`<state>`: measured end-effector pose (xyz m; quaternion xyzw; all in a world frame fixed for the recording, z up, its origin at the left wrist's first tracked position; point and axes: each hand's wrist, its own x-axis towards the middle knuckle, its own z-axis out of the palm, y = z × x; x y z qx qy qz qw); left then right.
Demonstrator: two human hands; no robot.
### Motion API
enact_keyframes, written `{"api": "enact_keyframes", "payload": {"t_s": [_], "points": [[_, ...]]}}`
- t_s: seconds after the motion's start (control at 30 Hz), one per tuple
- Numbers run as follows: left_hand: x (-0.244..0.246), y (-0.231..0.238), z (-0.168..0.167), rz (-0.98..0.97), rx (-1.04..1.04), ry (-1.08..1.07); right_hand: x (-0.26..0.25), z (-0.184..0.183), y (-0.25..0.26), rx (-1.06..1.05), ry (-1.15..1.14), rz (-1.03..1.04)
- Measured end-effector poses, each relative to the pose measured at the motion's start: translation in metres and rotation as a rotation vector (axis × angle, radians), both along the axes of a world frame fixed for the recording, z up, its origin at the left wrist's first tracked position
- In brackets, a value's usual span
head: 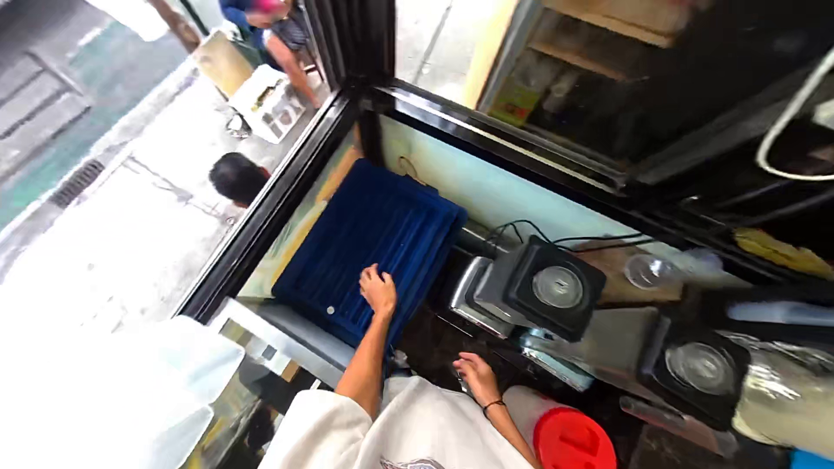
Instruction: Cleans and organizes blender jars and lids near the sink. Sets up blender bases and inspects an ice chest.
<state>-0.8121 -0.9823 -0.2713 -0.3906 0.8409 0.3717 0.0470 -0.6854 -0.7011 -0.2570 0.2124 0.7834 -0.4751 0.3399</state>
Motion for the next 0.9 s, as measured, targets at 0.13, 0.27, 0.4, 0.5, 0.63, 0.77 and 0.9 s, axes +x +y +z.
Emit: {"api": "enact_keyframes", "payload": {"t_s": [0.13,0.27,0.4,0.5,0.63,0.77,0.9], "points": [[-0.001,-0.130,0.004,0.043,-0.135,-0.138,-0.031,-0.037,-0.079,-0.204,-0.055,0.273],[0.002,-0.220,0.003,-0.081,-0.185,-0.241,-0.077,-0.056,-0.133,-0.065,-0.062,0.277],[0.008,-0.263,-0.013,-0.085,-0.035,-0.256,-0.096,-0.054,-0.160,0.004,-0.222,0.092],[0.004,-0.276,-0.028,-0.123,0.040,-0.235,-0.095,-0.057,-0.170,0.024,-0.218,0.093],[-0.002,-0.289,-0.028,-0.138,-0.010,-0.335,-0.095,-0.052,-0.180,0.240,-0.193,0.215],[0.007,-0.305,-0.047,-0.138,0.104,-0.370,-0.096,-0.045,-0.191,0.373,-0.188,0.270],[-0.001,-0.299,-0.055,-0.125,0.154,-0.382,-0.096,-0.056,-0.190,0.377,-0.206,0.248]]}}
